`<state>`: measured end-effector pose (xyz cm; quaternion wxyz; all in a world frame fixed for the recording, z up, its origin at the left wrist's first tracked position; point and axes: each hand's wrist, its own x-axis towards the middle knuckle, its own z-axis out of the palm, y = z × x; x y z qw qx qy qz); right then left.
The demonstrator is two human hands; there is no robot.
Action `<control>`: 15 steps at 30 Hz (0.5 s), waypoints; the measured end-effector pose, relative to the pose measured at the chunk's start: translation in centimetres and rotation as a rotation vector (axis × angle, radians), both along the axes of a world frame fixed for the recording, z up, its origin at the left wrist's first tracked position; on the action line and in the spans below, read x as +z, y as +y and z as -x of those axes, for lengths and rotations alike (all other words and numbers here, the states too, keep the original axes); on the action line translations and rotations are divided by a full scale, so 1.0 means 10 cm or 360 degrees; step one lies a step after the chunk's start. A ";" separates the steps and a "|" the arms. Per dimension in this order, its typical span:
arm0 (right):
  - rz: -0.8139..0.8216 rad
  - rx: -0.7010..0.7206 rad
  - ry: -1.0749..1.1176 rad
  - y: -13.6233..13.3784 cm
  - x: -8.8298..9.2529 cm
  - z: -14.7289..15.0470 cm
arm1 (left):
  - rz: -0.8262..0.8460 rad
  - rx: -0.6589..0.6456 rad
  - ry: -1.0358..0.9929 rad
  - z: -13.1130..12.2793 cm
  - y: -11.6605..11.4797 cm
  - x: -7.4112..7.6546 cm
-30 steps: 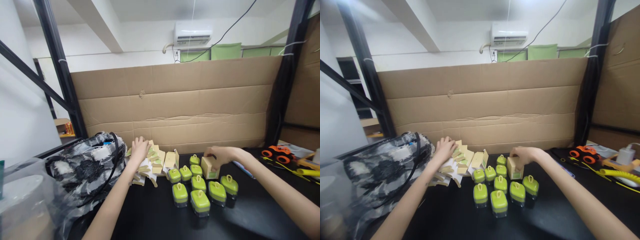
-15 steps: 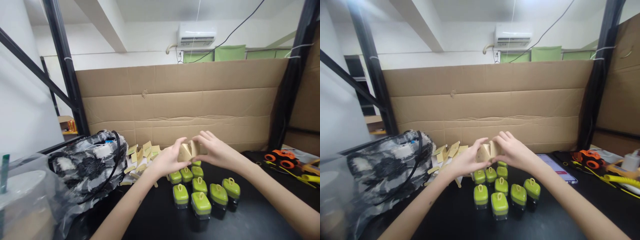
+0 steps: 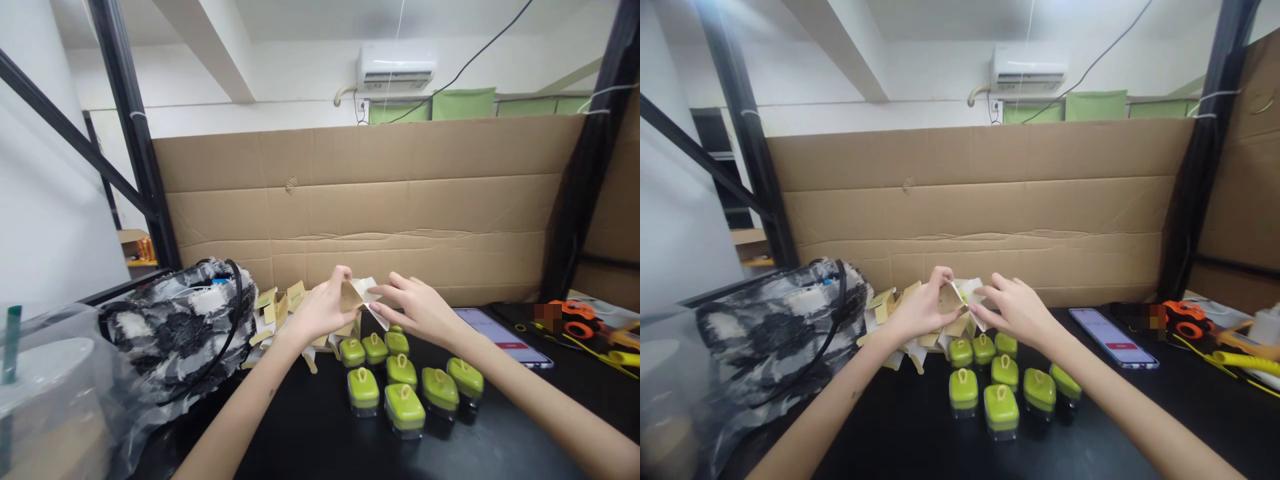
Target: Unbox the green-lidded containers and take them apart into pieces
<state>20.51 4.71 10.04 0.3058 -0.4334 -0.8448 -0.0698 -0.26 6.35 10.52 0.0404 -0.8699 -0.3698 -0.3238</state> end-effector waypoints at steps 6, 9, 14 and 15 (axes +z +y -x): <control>0.1453 0.0435 0.1234 0.12 -0.25 0.22 | -0.0203 -0.0030 0.0249 -0.10 0.08 -0.10; 0.2145 0.0762 0.1886 0.13 -0.33 0.31 | -0.0424 -0.0252 0.0486 -0.13 0.14 -0.17; 0.1798 0.0719 0.1916 0.17 -0.36 0.32 | -0.0733 -0.0436 0.0742 -0.08 0.17 -0.14; 0.1741 0.0702 0.1882 0.18 -0.34 0.30 | -0.0716 -0.0430 0.0707 -0.06 0.16 -0.11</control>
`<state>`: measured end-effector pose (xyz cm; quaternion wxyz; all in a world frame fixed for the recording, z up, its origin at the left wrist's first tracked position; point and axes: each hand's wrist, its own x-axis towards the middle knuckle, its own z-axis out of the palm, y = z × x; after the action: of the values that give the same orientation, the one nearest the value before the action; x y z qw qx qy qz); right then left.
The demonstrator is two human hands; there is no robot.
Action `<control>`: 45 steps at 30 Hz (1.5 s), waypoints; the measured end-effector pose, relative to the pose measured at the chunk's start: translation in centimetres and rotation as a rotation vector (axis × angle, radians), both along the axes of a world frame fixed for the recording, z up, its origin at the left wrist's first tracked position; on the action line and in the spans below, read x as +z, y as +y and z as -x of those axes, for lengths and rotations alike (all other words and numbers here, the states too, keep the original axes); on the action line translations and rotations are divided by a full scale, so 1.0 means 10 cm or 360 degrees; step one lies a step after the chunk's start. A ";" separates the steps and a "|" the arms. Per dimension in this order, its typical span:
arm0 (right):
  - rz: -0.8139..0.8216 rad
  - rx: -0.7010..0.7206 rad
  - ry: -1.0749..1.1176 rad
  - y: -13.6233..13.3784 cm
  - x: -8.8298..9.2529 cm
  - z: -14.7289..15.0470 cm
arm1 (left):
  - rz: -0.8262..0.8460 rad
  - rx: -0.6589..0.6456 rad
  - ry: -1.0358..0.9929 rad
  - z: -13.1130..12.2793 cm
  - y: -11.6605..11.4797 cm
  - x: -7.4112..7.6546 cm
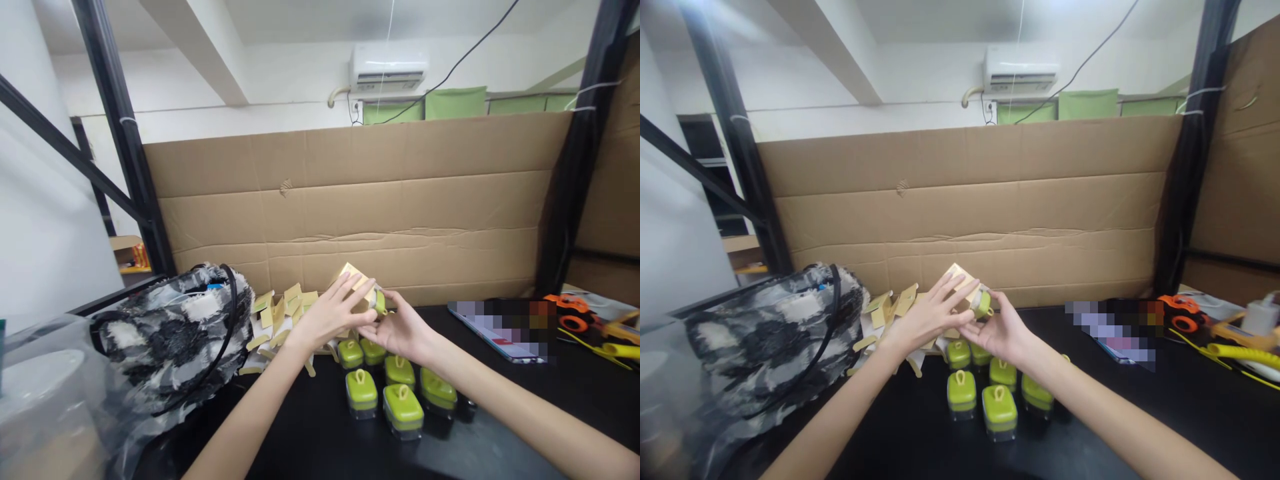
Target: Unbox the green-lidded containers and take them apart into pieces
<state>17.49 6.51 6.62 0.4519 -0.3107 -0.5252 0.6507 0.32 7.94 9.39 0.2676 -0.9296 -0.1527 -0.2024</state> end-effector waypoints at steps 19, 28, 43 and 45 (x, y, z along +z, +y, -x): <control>-0.0836 -0.0329 -0.2158 0.01 -0.21 -1.02 | 0.2450 0.0067 -0.1960 -0.09 0.01 -0.08; -0.2501 -0.0945 -0.1811 -0.26 -0.31 -0.55 | 0.3140 -0.0146 -0.1814 -0.35 -0.09 -0.22; -0.2538 -0.0270 -0.1415 -1.18 0.46 -0.03 | 0.1772 0.0729 -0.2153 0.18 0.10 0.26; -0.2618 0.0262 -0.1409 -1.30 0.35 0.13 | 0.1508 0.1043 -0.1994 0.39 0.22 0.33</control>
<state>16.22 -6.54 10.13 0.2412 -0.0748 -0.9648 -0.0729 -3.61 10.16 12.64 -0.2387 -0.5687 -0.6026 -0.5065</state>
